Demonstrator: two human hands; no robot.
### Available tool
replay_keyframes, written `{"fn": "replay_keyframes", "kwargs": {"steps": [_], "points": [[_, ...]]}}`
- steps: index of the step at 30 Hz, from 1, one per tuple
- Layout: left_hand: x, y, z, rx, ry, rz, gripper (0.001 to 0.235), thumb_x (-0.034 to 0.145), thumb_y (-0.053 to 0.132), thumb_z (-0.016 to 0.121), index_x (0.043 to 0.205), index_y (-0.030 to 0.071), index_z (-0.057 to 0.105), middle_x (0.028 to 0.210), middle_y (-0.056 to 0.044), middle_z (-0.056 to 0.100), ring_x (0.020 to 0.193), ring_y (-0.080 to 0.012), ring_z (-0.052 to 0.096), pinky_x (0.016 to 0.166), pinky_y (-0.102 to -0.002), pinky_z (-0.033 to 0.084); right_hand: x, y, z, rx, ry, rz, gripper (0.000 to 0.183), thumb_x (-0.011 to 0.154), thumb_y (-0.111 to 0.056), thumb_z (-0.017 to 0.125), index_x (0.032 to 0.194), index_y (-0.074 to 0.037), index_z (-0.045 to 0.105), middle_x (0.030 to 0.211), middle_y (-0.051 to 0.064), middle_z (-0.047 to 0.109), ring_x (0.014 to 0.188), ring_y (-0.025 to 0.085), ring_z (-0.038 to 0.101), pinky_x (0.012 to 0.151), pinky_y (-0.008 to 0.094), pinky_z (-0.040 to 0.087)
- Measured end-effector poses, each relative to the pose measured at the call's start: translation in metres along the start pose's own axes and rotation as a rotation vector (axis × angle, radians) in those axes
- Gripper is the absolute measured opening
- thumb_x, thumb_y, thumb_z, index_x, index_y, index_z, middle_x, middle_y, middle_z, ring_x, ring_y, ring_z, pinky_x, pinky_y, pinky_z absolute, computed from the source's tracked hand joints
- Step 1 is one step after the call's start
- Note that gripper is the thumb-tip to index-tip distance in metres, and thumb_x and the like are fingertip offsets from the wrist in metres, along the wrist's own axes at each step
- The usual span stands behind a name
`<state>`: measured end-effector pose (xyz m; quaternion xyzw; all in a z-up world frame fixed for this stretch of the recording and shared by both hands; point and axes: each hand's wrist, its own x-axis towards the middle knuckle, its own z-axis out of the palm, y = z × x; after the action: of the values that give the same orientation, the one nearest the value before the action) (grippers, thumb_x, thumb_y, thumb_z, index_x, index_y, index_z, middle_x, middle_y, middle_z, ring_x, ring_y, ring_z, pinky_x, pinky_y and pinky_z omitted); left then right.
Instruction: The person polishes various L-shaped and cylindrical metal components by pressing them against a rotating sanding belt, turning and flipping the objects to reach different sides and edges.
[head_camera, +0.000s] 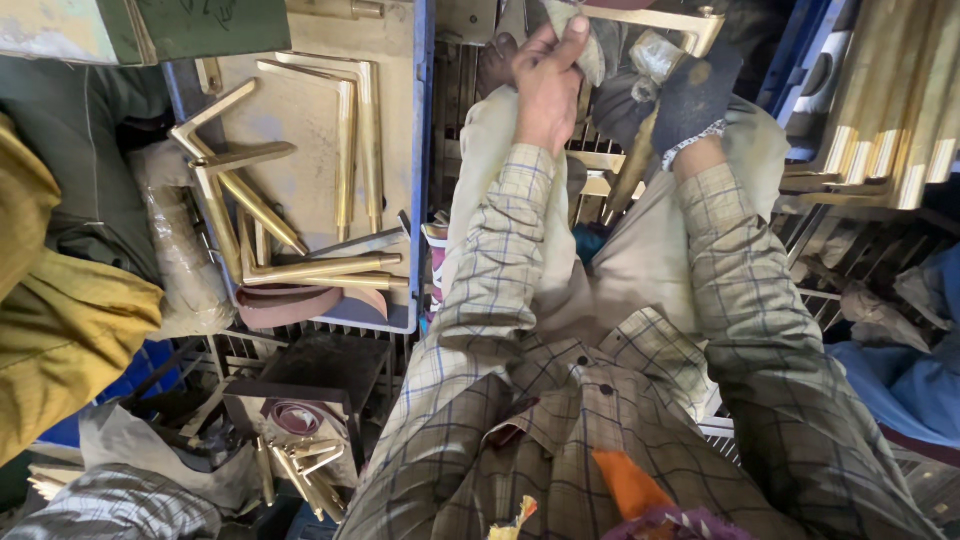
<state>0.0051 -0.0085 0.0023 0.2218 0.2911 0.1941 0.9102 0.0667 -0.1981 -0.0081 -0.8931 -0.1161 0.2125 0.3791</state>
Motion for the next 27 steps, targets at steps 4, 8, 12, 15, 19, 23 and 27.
{"fn": "replay_keyframes", "kwargs": {"steps": [4, 8, 12, 15, 19, 23, 27], "points": [[-0.001, -0.004, 0.002, 0.049, 0.020, 0.011, 0.021, 0.099, 0.005, 0.073, 0.114, -0.010, 0.071, 0.102, -0.013, 0.073, 0.086, -0.0182, 0.066, 0.080, -0.035, 0.053, -0.002, 0.000, -0.002, 0.028, 0.047, -0.005, 0.035, 0.098, -0.013, 0.052, 0.130, 0.002, 0.057, 0.120, 0.015, 0.067, 0.109, 0.026, 0.066, 0.096, 0.041, 0.052], [-0.001, -0.005, 0.004, -0.009, -0.001, -0.025, 0.020, 0.098, 0.005, 0.072, 0.112, -0.009, 0.070, 0.102, -0.012, 0.073, 0.087, -0.0185, 0.068, 0.082, -0.035, 0.055, -0.002, 0.000, -0.003, -0.005, 0.100, -0.036, 0.036, 0.100, -0.014, 0.052, 0.131, 0.003, 0.056, 0.120, 0.015, 0.066, 0.109, 0.026, 0.066, 0.097, 0.040, 0.052], [-0.001, -0.008, 0.006, -0.038, -0.022, -0.039, 0.021, 0.099, 0.006, 0.073, 0.113, -0.010, 0.070, 0.102, -0.011, 0.072, 0.086, -0.0185, 0.067, 0.081, -0.035, 0.053, 0.001, 0.002, -0.009, -0.049, 0.161, -0.069, 0.037, 0.101, -0.016, 0.052, 0.131, 0.004, 0.055, 0.120, 0.016, 0.066, 0.110, 0.027, 0.065, 0.098, 0.040, 0.052], [0.003, -0.010, 0.008, -0.033, -0.004, -0.061, 0.023, 0.095, 0.005, 0.073, 0.113, -0.008, 0.069, 0.103, -0.010, 0.072, 0.089, -0.0183, 0.068, 0.083, -0.035, 0.054, -0.003, 0.003, -0.015, -0.058, 0.186, -0.083, 0.037, 0.102, -0.018, 0.052, 0.132, 0.005, 0.055, 0.120, 0.016, 0.066, 0.110, 0.027, 0.065, 0.098, 0.040, 0.053], [0.008, -0.010, 0.013, -0.006, -0.022, -0.081, 0.026, 0.094, 0.008, 0.074, 0.113, -0.009, 0.068, 0.101, -0.011, 0.073, 0.087, -0.0204, 0.068, 0.082, -0.038, 0.056, -0.010, -0.008, -0.024, -0.023, 0.212, -0.109, 0.039, 0.104, -0.020, 0.053, 0.133, 0.006, 0.054, 0.120, 0.017, 0.065, 0.111, 0.028, 0.065, 0.099, 0.039, 0.053], [-0.011, 0.015, 0.033, 0.109, -0.124, -0.149, 0.029, 0.099, 0.012, 0.073, 0.118, -0.009, 0.068, 0.104, -0.011, 0.072, 0.088, -0.0205, 0.067, 0.078, -0.038, 0.053, -0.031, -0.041, -0.041, 0.100, 0.259, -0.180, 0.040, 0.106, -0.021, 0.053, 0.134, 0.007, 0.053, 0.119, 0.017, 0.065, 0.111, 0.029, 0.064, 0.099, 0.039, 0.053], [-0.084, 0.079, 0.041, 0.217, -0.285, -0.338, 0.031, 0.097, 0.015, 0.068, 0.127, 0.005, 0.063, 0.117, -0.005, 0.070, 0.104, -0.0154, 0.068, 0.089, -0.032, 0.055, -0.105, -0.087, -0.068, 0.283, 0.378, -0.380, 0.042, 0.107, -0.023, 0.053, 0.134, 0.009, 0.052, 0.119, 0.018, 0.064, 0.112, 0.029, 0.064, 0.100, 0.038, 0.053]]}}
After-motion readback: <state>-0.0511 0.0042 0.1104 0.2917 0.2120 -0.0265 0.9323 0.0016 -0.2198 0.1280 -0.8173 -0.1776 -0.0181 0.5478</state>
